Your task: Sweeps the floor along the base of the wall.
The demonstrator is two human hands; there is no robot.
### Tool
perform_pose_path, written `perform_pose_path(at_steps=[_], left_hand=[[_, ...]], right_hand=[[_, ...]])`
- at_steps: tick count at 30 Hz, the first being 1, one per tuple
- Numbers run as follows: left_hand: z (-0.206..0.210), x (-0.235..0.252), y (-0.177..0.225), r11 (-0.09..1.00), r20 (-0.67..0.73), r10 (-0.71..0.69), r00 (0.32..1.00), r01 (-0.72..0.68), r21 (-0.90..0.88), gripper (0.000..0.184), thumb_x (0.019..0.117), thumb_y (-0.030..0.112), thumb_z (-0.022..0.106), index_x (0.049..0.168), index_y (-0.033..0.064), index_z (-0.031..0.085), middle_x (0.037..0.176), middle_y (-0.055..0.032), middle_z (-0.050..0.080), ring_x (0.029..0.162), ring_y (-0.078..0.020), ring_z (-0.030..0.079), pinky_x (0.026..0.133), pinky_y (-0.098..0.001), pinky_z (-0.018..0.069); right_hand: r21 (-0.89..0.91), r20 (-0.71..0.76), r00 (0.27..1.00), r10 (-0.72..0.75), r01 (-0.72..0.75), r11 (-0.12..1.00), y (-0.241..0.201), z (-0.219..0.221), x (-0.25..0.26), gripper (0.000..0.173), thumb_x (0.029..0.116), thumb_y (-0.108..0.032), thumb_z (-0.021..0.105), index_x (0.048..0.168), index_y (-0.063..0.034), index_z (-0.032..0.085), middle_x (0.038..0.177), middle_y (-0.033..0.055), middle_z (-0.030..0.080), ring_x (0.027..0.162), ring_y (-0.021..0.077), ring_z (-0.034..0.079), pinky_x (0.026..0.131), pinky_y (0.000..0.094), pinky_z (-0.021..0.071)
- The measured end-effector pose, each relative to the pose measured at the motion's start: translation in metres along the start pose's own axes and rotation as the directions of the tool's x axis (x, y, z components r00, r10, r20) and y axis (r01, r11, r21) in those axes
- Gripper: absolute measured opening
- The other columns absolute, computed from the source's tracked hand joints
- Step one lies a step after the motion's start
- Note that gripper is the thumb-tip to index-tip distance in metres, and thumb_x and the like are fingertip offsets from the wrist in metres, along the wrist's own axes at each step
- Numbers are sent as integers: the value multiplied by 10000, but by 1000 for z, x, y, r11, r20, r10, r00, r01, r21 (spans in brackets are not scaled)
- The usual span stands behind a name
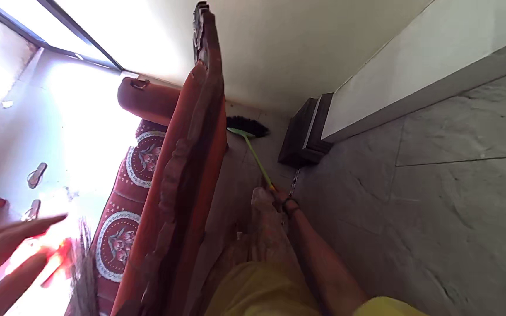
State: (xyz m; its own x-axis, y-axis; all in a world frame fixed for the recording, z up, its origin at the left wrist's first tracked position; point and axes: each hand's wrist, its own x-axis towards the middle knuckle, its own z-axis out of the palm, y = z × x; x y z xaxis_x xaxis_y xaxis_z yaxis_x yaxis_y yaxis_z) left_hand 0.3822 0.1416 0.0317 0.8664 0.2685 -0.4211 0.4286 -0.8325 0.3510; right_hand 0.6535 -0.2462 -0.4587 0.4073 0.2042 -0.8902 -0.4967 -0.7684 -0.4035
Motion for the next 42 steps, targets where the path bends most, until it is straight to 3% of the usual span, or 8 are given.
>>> perform_pose_path(at_steps=[5,8,12,17,23,30,36,42], left_hand=[[-10,257,76,1000,-221,14,975,-15,-5,760,1023,595,442,1552,51,391,1522,-279,438,1413,-473,416,1112,-688,331],[-23,407,127,916,-431,-146,890,-43,-399,970,927,633,595,1625,95,188,1646,-201,276,1508,-294,325,1210,-492,319],[-19,525,166,875,-598,-304,742,-32,-484,825,929,591,614,1546,96,379,1499,-170,478,1346,-232,505,1090,-451,437],[-10,551,166,949,-623,-154,767,291,123,541,1041,518,435,1382,142,623,1263,-184,691,1155,-403,656,926,-639,462],[-40,561,136,963,-545,-261,796,253,-91,495,1050,558,423,1100,205,766,1032,-9,783,969,-202,724,853,-604,465],[-36,562,133,964,-548,-256,797,249,-87,428,1053,508,451,1096,211,756,1011,11,776,957,-161,716,857,-569,468],[-36,561,144,962,-546,-237,804,274,-14,470,1058,484,431,1085,141,751,993,-121,753,965,-341,700,845,-669,432],[-33,562,140,965,-594,-212,776,264,1,411,1057,447,455,1021,179,764,893,-55,762,847,-262,724,737,-573,478]], right_hand=[[-91,94,995,33,-25,996,-101,-62,38,627,1045,-262,599,1553,-22,322,1247,231,608,929,266,673,841,421,566],[-271,17,994,104,-96,958,-159,-75,89,613,1025,-182,595,1545,11,334,1355,247,586,1132,306,662,962,453,544],[-322,1,1000,-15,15,947,-187,-86,128,546,1047,-184,563,1526,8,386,1360,300,593,1238,434,613,1042,590,484],[-84,139,990,-26,38,996,-156,-136,76,556,1124,-352,396,1651,-271,238,1105,202,639,717,268,601,659,449,533],[-13,-32,989,142,-142,990,-114,-183,-25,573,1128,-283,397,1661,-212,199,1053,227,637,664,283,578,627,475,521],[-248,30,985,170,-158,956,-171,-178,107,620,1085,-232,490,1637,-106,236,1291,274,618,1010,379,689,898,534,556],[-50,90,989,121,-117,992,-142,-218,32,625,1104,-295,475,1659,-244,193,877,133,609,561,187,546,522,361,507],[-102,111,986,128,-116,988,-197,-170,73,633,1082,-241,516,1642,-172,229,965,181,638,641,238,604,620,419,549]])
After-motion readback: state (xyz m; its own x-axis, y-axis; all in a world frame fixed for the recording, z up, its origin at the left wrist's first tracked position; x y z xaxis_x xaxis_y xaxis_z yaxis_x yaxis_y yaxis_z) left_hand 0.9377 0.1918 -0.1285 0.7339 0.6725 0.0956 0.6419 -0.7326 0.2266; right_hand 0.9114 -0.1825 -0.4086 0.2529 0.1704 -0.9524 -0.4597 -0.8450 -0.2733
